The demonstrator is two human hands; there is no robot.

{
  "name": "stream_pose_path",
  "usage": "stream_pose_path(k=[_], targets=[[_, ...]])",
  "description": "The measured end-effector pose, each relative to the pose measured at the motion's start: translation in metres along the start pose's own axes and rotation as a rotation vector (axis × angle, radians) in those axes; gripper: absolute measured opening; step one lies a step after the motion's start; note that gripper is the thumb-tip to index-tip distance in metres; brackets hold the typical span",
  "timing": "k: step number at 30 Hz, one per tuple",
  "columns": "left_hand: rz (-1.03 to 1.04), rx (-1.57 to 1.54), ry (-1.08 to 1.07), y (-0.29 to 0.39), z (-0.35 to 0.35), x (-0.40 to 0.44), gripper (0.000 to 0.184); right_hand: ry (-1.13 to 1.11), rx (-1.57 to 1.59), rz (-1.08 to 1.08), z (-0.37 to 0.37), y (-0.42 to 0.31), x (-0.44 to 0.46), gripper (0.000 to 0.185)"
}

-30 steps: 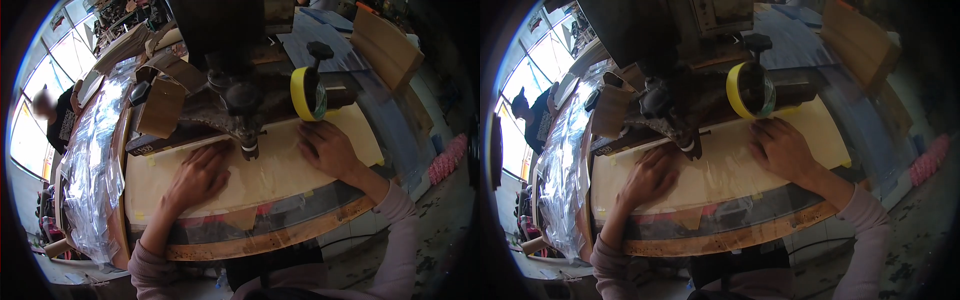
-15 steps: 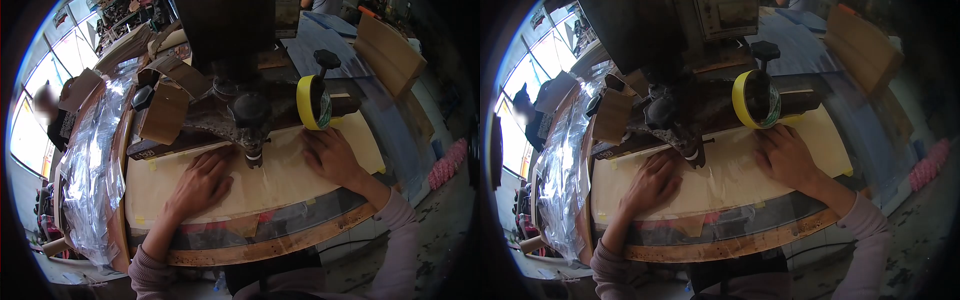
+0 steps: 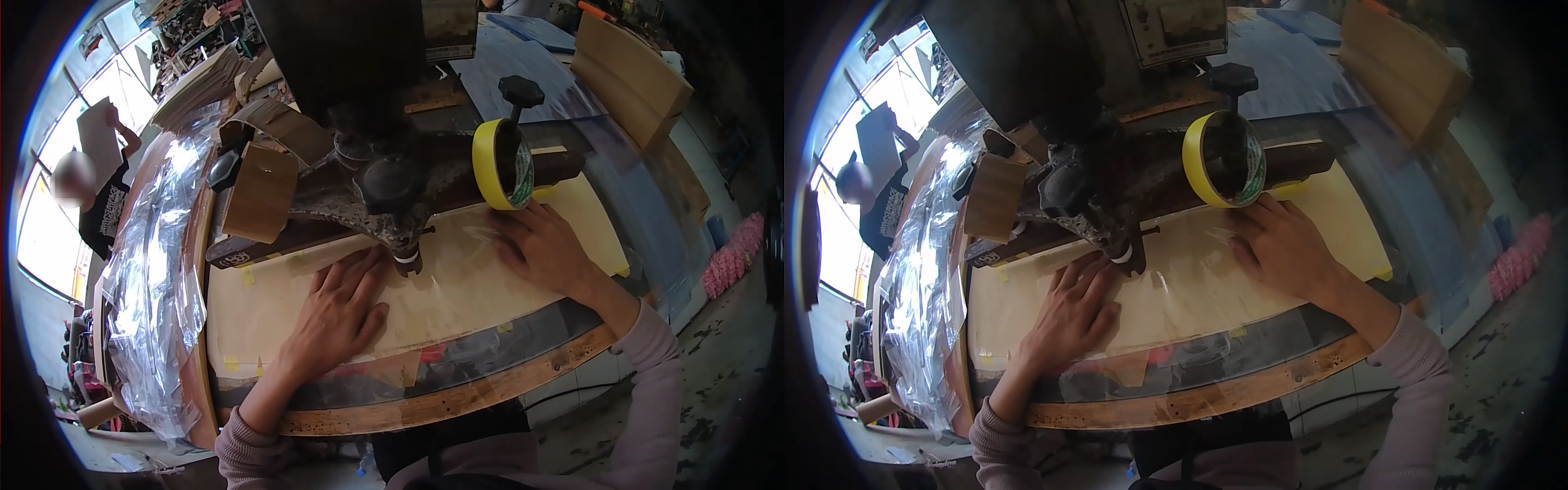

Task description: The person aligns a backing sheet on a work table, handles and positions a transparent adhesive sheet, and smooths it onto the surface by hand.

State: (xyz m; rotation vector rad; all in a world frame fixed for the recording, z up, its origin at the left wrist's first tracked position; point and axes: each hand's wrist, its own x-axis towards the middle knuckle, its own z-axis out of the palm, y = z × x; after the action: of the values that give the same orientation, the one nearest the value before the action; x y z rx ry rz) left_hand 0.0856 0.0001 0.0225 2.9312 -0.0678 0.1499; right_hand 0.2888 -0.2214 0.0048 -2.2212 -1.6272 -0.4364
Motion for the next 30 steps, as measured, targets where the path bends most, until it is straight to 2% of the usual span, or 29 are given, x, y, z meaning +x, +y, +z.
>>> stream_pose_path(k=[10, 13, 16, 30], targets=[[-0.006, -0.043, 0.032, 0.010, 0.006, -0.003, 0.049, -0.030, -0.017, -0.017, -0.002, 0.003, 0.000, 0.027], [-0.024, 0.034, -0.025, 0.011, 0.002, -0.003, 0.056, -0.026, -0.031, -0.006, -0.003, 0.003, -0.001, 0.027], [-0.030, -0.067, 0.044, 0.012, 0.003, -0.002, 0.048, -0.009, -0.065, 0.013, -0.003, 0.000, -0.001, 0.027], [-0.047, 0.010, 0.044, 0.002, 0.011, 0.007, 0.052, 0.076, -0.248, 0.036, 0.007, 0.003, 0.001, 0.029]])
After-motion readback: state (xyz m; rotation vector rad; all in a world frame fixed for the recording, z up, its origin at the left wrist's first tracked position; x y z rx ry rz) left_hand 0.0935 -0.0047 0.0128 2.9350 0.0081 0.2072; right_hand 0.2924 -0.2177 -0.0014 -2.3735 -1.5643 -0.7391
